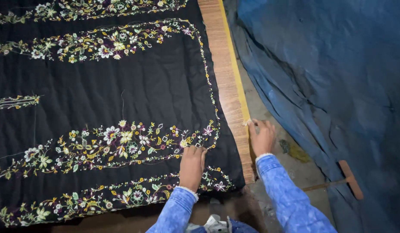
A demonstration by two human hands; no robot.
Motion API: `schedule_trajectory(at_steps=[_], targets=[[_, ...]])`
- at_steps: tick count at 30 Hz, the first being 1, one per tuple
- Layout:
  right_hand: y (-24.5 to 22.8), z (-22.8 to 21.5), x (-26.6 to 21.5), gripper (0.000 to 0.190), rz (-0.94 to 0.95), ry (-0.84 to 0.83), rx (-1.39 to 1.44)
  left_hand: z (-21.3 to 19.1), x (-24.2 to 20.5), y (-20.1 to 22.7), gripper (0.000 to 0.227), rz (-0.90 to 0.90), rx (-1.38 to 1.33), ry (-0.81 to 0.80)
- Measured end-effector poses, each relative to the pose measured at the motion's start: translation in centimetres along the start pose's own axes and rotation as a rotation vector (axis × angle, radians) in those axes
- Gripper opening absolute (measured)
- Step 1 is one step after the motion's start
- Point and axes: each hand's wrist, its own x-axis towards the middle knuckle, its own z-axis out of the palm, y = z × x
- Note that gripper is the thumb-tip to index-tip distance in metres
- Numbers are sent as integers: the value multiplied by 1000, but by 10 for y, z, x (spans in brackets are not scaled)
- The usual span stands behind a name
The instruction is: Smoothing out a large piece of embroidered fabric on a table and marking it with tailor's chalk
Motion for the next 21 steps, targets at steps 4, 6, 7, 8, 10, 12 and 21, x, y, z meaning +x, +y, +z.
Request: schedule_trajectory(at_steps=[4,6,7,8,10,12,21], targets=[[15,3,9,18,-56,99,-54,9,-1,3,18,-16,28,34],[22,-8,10,7,-91,184,-145,-3,-2,10,16,-11,-46,59],[32,-12,16,7,-93,179,-146,-4,-2,12,16,-16,-47,56],[40,-14,21,10,-65,237,-125,-6,-2,12,14,-18,-65,70],[39,-27,24,20,-38,291,-102,-10,-3,13,12,-24,-81,82],[18,-50,23,45,-37,363,54,-16,-4,15,10,-53,-113,79],[-114,-49,-43,34,-410,-115,402,-11,-6,16,13,-51,-178,34]])
